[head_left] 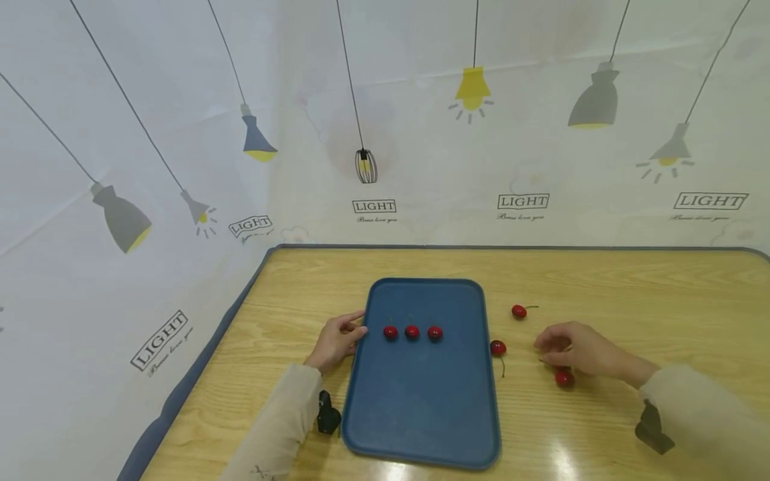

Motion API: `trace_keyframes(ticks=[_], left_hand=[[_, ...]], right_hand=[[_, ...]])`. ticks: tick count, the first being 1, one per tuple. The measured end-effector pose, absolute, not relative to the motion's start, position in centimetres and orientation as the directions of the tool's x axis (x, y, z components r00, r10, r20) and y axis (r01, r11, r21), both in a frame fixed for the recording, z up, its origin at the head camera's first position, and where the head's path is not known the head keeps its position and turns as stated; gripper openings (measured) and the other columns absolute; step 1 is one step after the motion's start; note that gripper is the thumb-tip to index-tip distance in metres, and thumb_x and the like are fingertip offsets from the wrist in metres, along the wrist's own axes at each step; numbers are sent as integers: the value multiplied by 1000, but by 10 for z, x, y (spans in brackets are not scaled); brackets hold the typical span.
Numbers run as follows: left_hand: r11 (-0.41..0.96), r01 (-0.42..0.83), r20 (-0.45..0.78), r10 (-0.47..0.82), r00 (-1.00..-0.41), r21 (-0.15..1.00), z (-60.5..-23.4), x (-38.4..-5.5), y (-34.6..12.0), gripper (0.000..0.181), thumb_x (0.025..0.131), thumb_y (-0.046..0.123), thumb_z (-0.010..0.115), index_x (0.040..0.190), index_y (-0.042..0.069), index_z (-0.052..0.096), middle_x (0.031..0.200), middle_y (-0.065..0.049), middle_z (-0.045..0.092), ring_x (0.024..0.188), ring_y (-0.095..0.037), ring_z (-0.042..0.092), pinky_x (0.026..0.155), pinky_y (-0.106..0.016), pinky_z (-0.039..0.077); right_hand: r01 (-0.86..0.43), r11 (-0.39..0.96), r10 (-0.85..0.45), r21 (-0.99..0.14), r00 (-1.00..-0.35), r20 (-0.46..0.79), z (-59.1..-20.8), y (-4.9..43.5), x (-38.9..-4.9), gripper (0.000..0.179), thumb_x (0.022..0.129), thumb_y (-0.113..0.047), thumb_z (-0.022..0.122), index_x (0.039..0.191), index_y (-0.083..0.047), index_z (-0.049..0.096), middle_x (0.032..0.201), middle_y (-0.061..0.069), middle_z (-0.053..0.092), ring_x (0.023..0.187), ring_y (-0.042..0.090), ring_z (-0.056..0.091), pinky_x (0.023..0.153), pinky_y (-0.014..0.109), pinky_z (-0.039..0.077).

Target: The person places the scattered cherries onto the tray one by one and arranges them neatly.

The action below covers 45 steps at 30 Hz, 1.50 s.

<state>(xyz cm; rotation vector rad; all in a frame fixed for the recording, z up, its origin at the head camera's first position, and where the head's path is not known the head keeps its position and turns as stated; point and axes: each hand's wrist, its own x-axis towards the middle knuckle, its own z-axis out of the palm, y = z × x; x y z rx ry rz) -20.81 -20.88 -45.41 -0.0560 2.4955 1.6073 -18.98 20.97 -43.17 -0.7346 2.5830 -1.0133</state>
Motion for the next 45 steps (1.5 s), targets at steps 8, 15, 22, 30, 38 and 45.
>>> trace_keyframes(ticks=[8, 15, 22, 30, 38, 45], left_hand=[[402, -125, -165, 66, -984, 907, -455, -208, -209, 43, 87, 8, 56, 128, 9, 48, 87, -11, 55, 58, -12, 46, 52, -25, 47], [395, -116, -155, 69, -985, 911, -455, -209, -210, 42, 87, 8, 57, 128, 9, 49, 88, -11, 56, 59, -13, 48, 53, -26, 49], [400, -125, -167, 72, -983, 908, -454, -210, -209, 42, 87, 9, 57, 128, 10, 48, 90, -11, 56, 61, -13, 49, 55, -26, 49], [415, -127, -168, 64, -984, 901, -453, -209, -209, 43, 87, 9, 57, 128, 10, 49, 89, -11, 55, 62, -12, 49, 56, -26, 50], [408, -128, -169, 66, -983, 904, -453, -208, -208, 43, 87, 8, 57, 129, 9, 48, 89, -11, 55, 63, -12, 50, 57, -27, 50], [406, -127, -170, 71, -983, 905, -452, -207, -208, 43, 87, 8, 56, 129, 9, 47, 89, -11, 54, 64, -13, 51, 57, -27, 51]], right_hand=[[-376, 635, -541, -675, -840, -42, -435, 207, -191, 16, 79, -8, 65, 93, 0, 63, 88, 4, 61, 77, 13, 56, 66, 23, 47], [-380, 632, -534, -675, -845, -24, -435, 204, -194, 18, 80, -11, 65, 93, 0, 63, 86, 3, 62, 74, 13, 56, 64, 23, 47], [-414, 635, -545, -652, -839, 1, -436, 200, -198, 16, 78, -12, 67, 91, -2, 63, 82, -1, 61, 70, 7, 54, 62, 22, 46], [-401, 618, -554, -676, -832, -13, -436, 192, -198, 17, 76, -11, 68, 89, -1, 63, 77, -3, 60, 67, 5, 52, 60, 22, 45], [-404, 624, -549, -669, -836, -7, -440, 189, -196, 14, 75, -5, 67, 88, 0, 62, 73, -4, 55, 64, 4, 47, 57, 21, 43], [-375, 623, -550, -686, -834, -42, -438, 187, -194, 12, 76, -2, 65, 87, 1, 62, 74, -2, 57, 65, 7, 49, 57, 22, 44]])
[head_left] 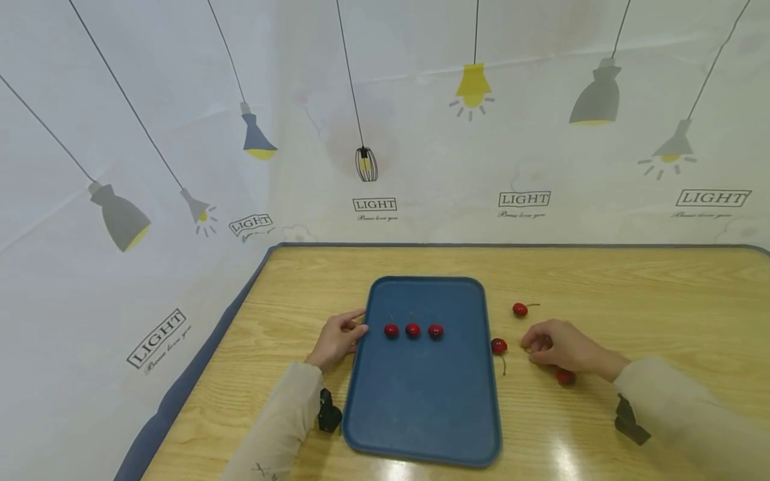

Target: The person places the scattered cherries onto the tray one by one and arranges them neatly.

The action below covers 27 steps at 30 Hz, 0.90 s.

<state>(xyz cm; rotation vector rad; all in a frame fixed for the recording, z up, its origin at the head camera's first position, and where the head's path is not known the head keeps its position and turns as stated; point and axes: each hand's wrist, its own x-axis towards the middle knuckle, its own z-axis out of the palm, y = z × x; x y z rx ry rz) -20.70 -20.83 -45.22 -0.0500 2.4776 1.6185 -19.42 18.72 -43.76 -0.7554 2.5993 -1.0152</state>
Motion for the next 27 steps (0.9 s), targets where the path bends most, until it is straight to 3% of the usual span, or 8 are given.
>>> trace_keyframes(ticks=[12, 27], left_hand=[[409, -143, -186, 68, -980, 901, -450, -207, -209, 43, 87, 7, 56, 129, 7, 48, 89, -12, 54, 67, -12, 52, 58, -27, 51], [407, -142, -182, 61, -981, 902, -448, -205, -208, 43, 86, 7, 57, 128, 9, 48, 89, -11, 55, 68, -13, 53, 59, -28, 51]], right_hand=[[-331, 615, -543, -715, -836, -81, -435, 186, -195, 12, 75, 1, 62, 87, 1, 63, 74, 0, 57, 66, 9, 49, 57, 22, 44], [-357, 610, -542, -707, -839, -43, -435, 184, -193, 13, 74, 4, 61, 86, 1, 63, 74, -1, 57, 65, 8, 49, 56, 21, 44]])
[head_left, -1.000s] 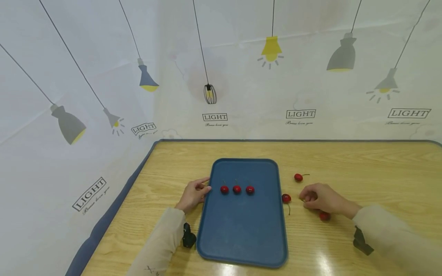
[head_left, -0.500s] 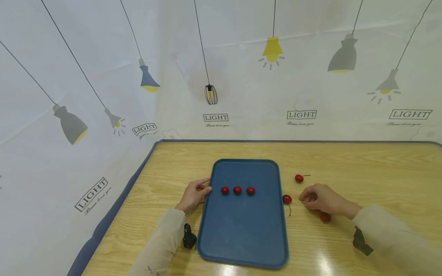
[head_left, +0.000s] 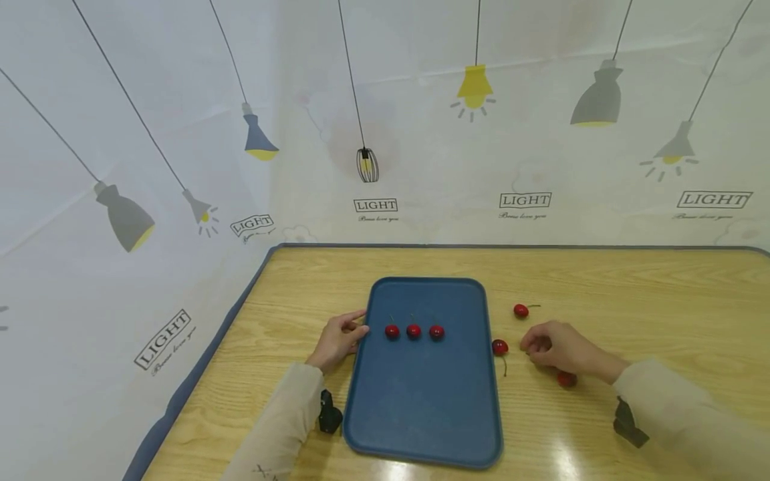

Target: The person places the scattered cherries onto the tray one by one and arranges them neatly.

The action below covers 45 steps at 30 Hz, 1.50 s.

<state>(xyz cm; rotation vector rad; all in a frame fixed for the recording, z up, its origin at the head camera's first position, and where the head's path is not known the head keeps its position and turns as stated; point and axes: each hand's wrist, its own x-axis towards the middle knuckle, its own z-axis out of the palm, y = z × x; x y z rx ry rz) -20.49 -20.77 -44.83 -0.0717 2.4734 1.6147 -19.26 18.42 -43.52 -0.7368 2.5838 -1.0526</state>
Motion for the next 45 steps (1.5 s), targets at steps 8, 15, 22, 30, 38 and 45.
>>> trace_keyframes(ticks=[8, 15, 22, 30, 38, 45], left_hand=[[398, -135, -177, 70, -982, 907, -448, -204, -208, 43, 87, 7, 56, 129, 8, 48, 90, -11, 55, 67, -13, 53, 59, -28, 51], [401, -138, -178, 66, -982, 906, -449, -205, -208, 43, 87, 8, 56, 129, 9, 48, 90, -11, 56, 66, -13, 53, 59, -29, 51], [406, -137, -177, 63, -982, 904, -450, -205, -208, 42, 87, 8, 56, 128, 9, 48, 90, -11, 56, 67, -13, 53, 60, -29, 51], [433, -126, -170, 66, -983, 892, -448, -204, -207, 43, 87, 9, 56, 129, 9, 47, 89, -11, 53, 60, -12, 48, 53, -24, 48], [436, -116, -161, 68, -985, 892, -448, -205, -207, 43, 87, 9, 56, 129, 9, 47, 88, -11, 53, 56, -12, 45, 51, -24, 47], [444, -112, -157, 65, -985, 889, -449, -205, -207, 43, 87, 9, 56, 129, 8, 47, 88, -11, 54, 58, -13, 46, 52, -24, 47]], right_hand=[[-381, 607, -554, -697, -832, -27, -436, 184, -192, 10, 73, 5, 60, 81, 0, 63, 72, -1, 57, 63, 6, 48, 56, 21, 44], [-381, 625, -543, -681, -839, -28, -436, 184, -194, 6, 74, 2, 63, 77, -3, 64, 71, -3, 58, 62, 5, 48, 57, 21, 44], [-407, 623, -556, -668, -831, -13, -438, 181, -196, 5, 76, -2, 65, 74, -5, 62, 68, -4, 54, 61, 5, 45, 54, 21, 41], [-386, 609, -568, -693, -822, -41, -437, 183, -198, 6, 80, -4, 60, 74, -6, 60, 67, -4, 52, 60, 5, 45, 54, 21, 40], [-353, 575, -568, -738, -822, -48, -433, 191, -199, 4, 85, -9, 58, 83, -5, 58, 74, -1, 55, 64, 6, 47, 56, 22, 42], [-330, 577, -528, -747, -848, -34, -431, 194, -203, 5, 84, -6, 58, 86, -2, 60, 80, 1, 58, 71, 9, 50, 60, 22, 45]])
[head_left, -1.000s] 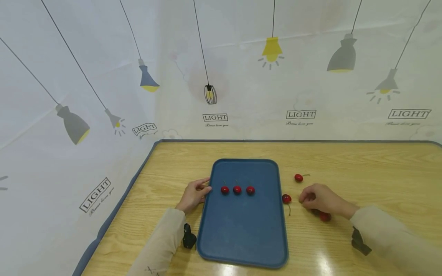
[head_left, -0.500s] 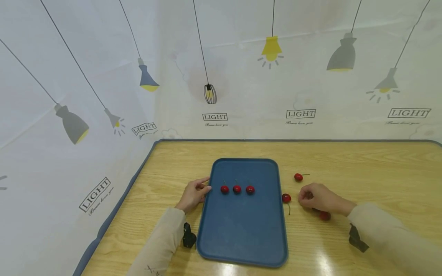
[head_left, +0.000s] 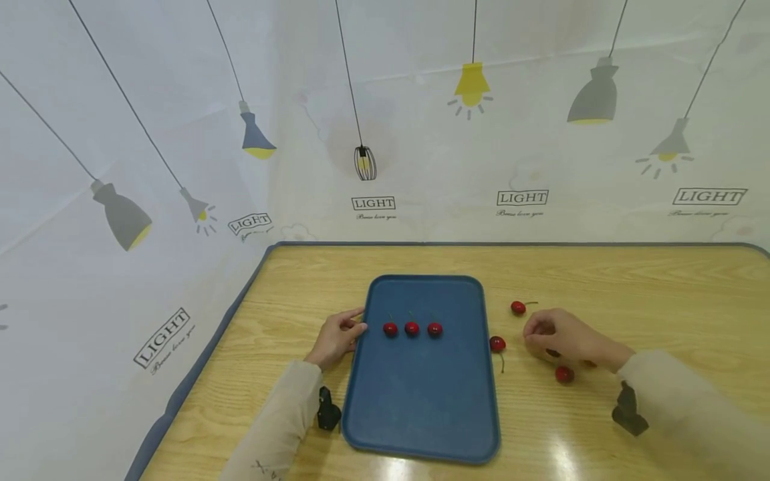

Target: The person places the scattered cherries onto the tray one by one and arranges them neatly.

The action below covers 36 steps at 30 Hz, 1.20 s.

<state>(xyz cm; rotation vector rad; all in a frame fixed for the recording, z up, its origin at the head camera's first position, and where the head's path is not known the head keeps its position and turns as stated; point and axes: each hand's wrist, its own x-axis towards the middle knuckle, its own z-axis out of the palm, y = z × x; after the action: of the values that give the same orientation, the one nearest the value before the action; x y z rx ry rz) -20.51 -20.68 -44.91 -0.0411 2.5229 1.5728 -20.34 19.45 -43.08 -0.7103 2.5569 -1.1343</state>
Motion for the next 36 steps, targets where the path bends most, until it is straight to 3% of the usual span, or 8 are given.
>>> trace_keyframes(ticks=[9, 17, 23, 36], left_hand=[[444, -103, -151, 72, -986, 890, -450, -207, -207, 43, 87, 9, 56, 129, 8, 47, 88, -11, 54, 58, -12, 46, 53, -25, 48], [436, -104, -149, 71, -986, 894, -451, -207, -209, 43, 87, 9, 56, 129, 9, 47, 88, -11, 54, 58, -13, 46, 53, -26, 48], [426, -108, -153, 71, -986, 898, -450, -205, -209, 43, 87, 9, 56, 129, 8, 47, 89, -11, 54, 60, -14, 47, 54, -25, 48], [420, -114, -159, 73, -985, 900, -450, -205, -208, 43, 88, 9, 56, 129, 8, 47, 90, -12, 53, 65, -14, 50, 57, -27, 50]], right_hand=[[-259, 532, -482, -806, -875, -38, -420, 189, -207, 15, 84, -9, 60, 92, 3, 61, 86, 5, 60, 73, 12, 53, 63, 22, 47], [-249, 431, -517, -867, -856, -11, -409, 175, -209, 24, 86, -7, 57, 103, 11, 56, 91, 19, 59, 78, 19, 59, 67, 26, 50], [-241, 401, -536, -884, -844, -14, -402, 160, -213, 27, 87, -8, 56, 105, 12, 55, 92, 21, 59, 79, 19, 60, 68, 28, 50], [-255, 405, -539, -878, -842, -4, -403, 125, -226, 22, 85, -4, 57, 101, 11, 57, 88, 13, 59, 78, 25, 59, 68, 34, 51]])
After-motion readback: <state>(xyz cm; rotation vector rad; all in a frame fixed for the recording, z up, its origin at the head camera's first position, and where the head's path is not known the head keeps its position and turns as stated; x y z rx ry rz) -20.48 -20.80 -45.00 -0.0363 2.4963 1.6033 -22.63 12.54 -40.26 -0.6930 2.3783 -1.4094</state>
